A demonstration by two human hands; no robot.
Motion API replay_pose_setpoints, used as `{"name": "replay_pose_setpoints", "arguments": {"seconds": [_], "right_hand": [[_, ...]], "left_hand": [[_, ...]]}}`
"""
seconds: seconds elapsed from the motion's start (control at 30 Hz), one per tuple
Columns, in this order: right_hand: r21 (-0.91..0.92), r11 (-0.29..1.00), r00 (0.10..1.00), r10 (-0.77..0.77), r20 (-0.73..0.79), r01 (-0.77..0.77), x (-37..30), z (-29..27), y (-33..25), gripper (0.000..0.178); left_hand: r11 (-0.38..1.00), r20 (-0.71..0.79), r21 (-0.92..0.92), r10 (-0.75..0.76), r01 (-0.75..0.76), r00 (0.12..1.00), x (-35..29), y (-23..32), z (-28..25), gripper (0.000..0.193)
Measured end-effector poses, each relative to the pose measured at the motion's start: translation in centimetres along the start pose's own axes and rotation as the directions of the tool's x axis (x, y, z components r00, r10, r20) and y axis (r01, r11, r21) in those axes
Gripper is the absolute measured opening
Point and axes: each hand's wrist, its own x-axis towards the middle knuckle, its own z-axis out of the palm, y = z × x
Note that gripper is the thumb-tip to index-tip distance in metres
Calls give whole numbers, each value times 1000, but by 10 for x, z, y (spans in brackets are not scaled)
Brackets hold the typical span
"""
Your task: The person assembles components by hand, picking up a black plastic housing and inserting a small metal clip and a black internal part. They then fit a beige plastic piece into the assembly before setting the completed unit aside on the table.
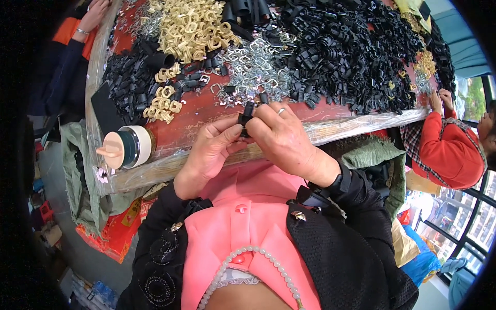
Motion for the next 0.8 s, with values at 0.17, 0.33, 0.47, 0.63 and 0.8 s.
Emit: {"name": "replay_pose_setpoints", "arguments": {"seconds": [0.17, 0.33, 0.47, 0.63, 0.8], "right_hand": [[504, 789, 936, 314, 160, -351, 9, 4, -2, 15], [785, 316, 837, 336, 432, -532, 19, 30, 5, 17], [821, 473, 945, 100, 311, -320, 55, 47, 12, 17], [243, 959, 979, -176, 105, 147, 98, 82, 8, 13], [-62, 970, 958, -219, 185, 234, 103, 102, 10, 8]], "left_hand": [[999, 74, 10, 42, -43, 996, -11, 6, -12, 29], [998, 17, -2, 59, -59, 998, -30, 15, -30, 30], [995, -32, 54, 84, -82, 996, -55, 28, -42, 28], [982, 62, 139, 122, -129, 991, -76, 27, -65, 27], [964, 1, 30, 266, -266, 964, -73, 23, -66, 27]]}}
